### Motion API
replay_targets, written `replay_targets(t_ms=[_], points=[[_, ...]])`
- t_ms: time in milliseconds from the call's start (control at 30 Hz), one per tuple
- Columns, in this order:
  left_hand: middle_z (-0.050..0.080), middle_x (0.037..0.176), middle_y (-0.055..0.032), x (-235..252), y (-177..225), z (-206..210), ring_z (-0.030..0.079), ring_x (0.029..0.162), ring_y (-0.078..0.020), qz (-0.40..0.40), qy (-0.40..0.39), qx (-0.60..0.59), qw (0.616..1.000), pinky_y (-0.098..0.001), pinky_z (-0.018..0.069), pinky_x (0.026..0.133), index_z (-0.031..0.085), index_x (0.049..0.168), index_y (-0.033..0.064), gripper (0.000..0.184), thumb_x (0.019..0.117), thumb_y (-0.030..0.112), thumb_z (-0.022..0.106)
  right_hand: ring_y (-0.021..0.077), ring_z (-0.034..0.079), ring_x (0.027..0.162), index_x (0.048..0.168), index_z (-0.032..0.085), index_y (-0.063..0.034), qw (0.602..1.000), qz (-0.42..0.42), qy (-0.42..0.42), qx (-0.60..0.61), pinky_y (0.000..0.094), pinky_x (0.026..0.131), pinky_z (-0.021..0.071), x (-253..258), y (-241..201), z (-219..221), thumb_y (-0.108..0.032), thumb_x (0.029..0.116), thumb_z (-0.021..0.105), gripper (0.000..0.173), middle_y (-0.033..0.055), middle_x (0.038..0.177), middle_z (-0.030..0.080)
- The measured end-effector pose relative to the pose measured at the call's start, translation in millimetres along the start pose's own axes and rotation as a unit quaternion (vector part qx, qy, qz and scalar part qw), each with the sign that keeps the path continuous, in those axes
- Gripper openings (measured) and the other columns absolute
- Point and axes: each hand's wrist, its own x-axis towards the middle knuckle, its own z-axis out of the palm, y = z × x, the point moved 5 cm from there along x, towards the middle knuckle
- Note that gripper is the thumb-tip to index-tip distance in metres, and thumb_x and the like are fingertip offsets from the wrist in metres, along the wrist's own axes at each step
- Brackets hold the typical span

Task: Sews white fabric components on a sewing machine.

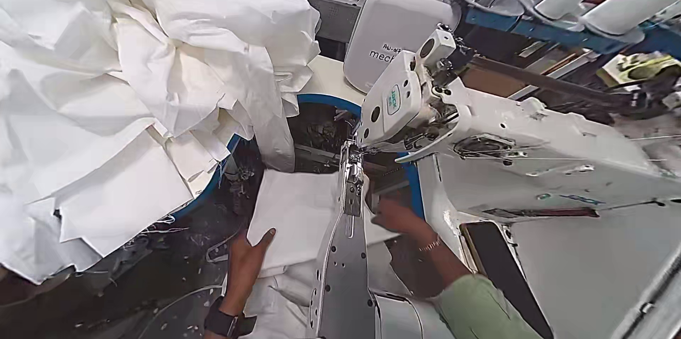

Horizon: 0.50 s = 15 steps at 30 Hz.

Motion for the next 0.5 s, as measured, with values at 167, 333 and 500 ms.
replay_targets(t_ms=[167,333,500], points=[[0.061,0.079,-0.0186,21,47,7,0.059,0.075,-0.0283,0.109,-0.151,0.154,0.970,-0.0514,0.0489,0.075,0.067,0.091,-0.0077,0.034,0.1066,0.020,0.054,0.0494,0.064,0.109,0.117,0.065,0.0109,0.991,0.021,0.118,0.065,0.0641,0.095,0.0461,-87,-19,14,-0.014,0.1039,0.055,0.030,0.0328,0.110,0.067],[0.063,0.076,0.0094,-87,168,58,0.060,0.067,0.0041,0.231,-0.419,-0.107,0.872,-0.0160,0.0517,0.066,0.066,0.109,0.0031,0.033,0.1094,0.017,0.037,0.0286,0.065,0.053,0.123,0.069,0.0080,0.764,-0.274,0.577,0.094,0.0405,0.047,0.0529,-135,-92,14,-0.003,0.0871,0.061,0.039,0.0180,0.075,0.070],[0.071,0.090,-0.0006,-63,164,68,0.068,0.076,-0.0078,0.398,-0.150,0.003,0.905,-0.0288,0.0581,0.071,0.067,0.120,0.0011,0.026,0.0992,0.012,0.056,0.0255,0.062,0.049,0.088,0.074,-0.0012,0.734,-0.301,0.607,0.033,0.0360,0.041,0.0458,-130,-90,27,0.000,0.0796,0.059,0.017,0.0139,0.066,0.066]])
